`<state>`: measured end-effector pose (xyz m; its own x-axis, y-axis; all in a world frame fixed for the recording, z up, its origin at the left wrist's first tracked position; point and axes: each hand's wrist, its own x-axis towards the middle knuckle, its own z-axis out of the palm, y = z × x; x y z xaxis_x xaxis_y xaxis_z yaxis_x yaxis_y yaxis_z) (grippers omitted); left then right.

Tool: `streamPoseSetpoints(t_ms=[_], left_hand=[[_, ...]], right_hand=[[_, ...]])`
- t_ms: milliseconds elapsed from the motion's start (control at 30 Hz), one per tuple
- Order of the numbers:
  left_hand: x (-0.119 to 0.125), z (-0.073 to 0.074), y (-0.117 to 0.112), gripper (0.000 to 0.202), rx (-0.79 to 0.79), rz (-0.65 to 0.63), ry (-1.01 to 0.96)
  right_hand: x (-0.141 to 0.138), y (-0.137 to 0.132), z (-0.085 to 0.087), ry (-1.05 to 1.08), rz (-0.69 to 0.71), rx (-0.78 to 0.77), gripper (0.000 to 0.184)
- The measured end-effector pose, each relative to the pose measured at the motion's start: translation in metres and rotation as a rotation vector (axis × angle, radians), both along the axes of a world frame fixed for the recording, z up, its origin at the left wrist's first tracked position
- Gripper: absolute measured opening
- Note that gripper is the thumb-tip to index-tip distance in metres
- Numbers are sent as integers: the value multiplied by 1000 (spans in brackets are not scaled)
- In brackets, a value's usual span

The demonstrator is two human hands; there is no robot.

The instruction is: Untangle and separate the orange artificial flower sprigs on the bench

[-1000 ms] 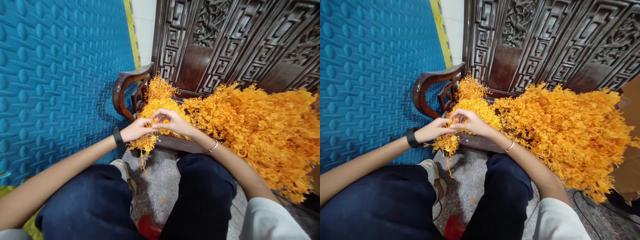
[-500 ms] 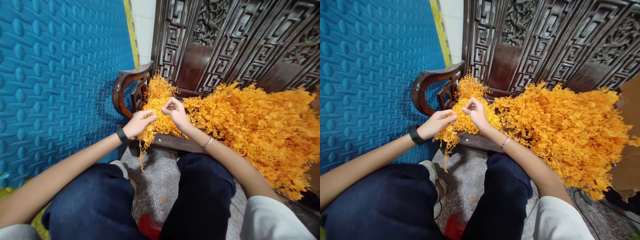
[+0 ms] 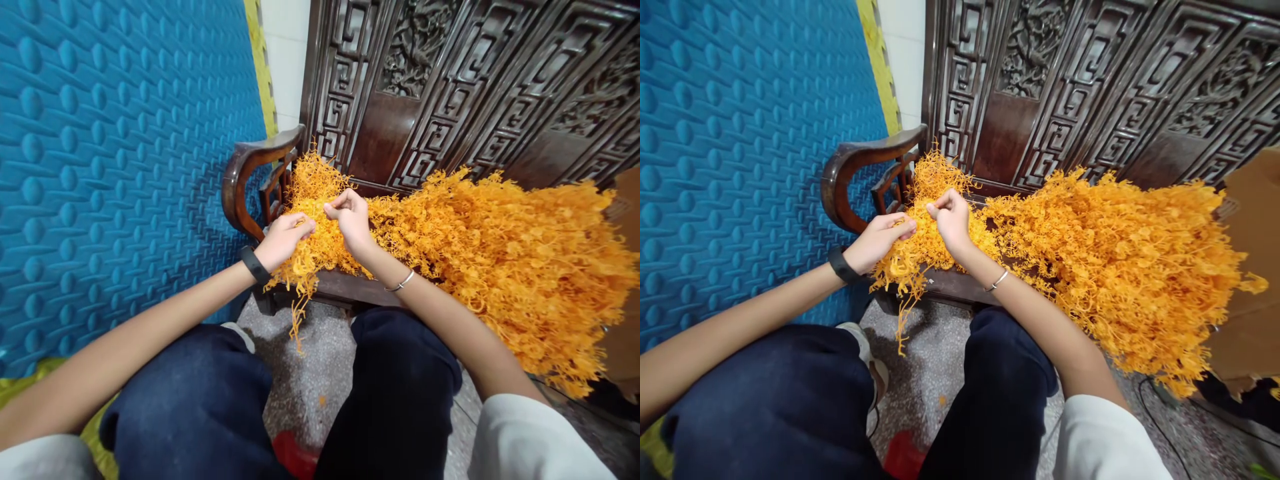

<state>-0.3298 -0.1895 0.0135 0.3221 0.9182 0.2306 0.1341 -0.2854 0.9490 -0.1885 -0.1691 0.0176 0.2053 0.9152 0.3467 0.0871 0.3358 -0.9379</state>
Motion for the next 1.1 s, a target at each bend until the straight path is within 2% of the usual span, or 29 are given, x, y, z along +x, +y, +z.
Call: streamPoseSetpoints(t_ms=[133, 200, 267, 333, 367, 400, 500, 567, 633, 767, 833, 933, 1000, 1100], left_hand=[[9, 3, 0, 22, -28, 32, -90], [12, 6, -2, 23, -41, 47, -107], [11, 9, -6, 23, -73, 17, -64], [7, 11, -12, 25, -88, -39, 8], [4, 11, -14, 25, -86, -64, 43], [1, 11, -16, 25, -83, -77, 73], [-7, 7, -19, 23, -131, -61, 149], [-11, 2, -19, 22, -176, -65, 181], [-15, -2, -19, 22, -182, -87, 191], [-21, -4, -17, 20, -139, -87, 208], [-23, -4, -17, 20, -118, -82, 211], [-24, -3, -17, 18, -123, -95, 169], [-25, -2, -17, 26, -165, -106, 102], [-26, 0, -18, 39, -225, -115, -12]], right_hand=[[-5, 7, 0, 9, -41, 32, 27], [3, 17, 2, -1, -68, 42, 26], [24, 32, 4, 25, -189, 13, 25], [55, 46, 2, 81, -422, -52, 27], [71, 52, -2, 76, -522, -33, 27], [85, 55, -8, 47, -564, 6, 25], [110, 57, -35, -108, -373, -122, 14], [113, 57, -51, -176, -264, -190, 15], [110, 58, -61, -234, -214, -194, 17], [102, 65, -64, -364, -158, -147, 10], [98, 66, -65, -404, -159, -128, 13], [94, 64, -66, -474, -182, -108, 34], [92, 62, -67, -526, -187, -111, 50], [92, 59, -65, -535, -172, -108, 58]])
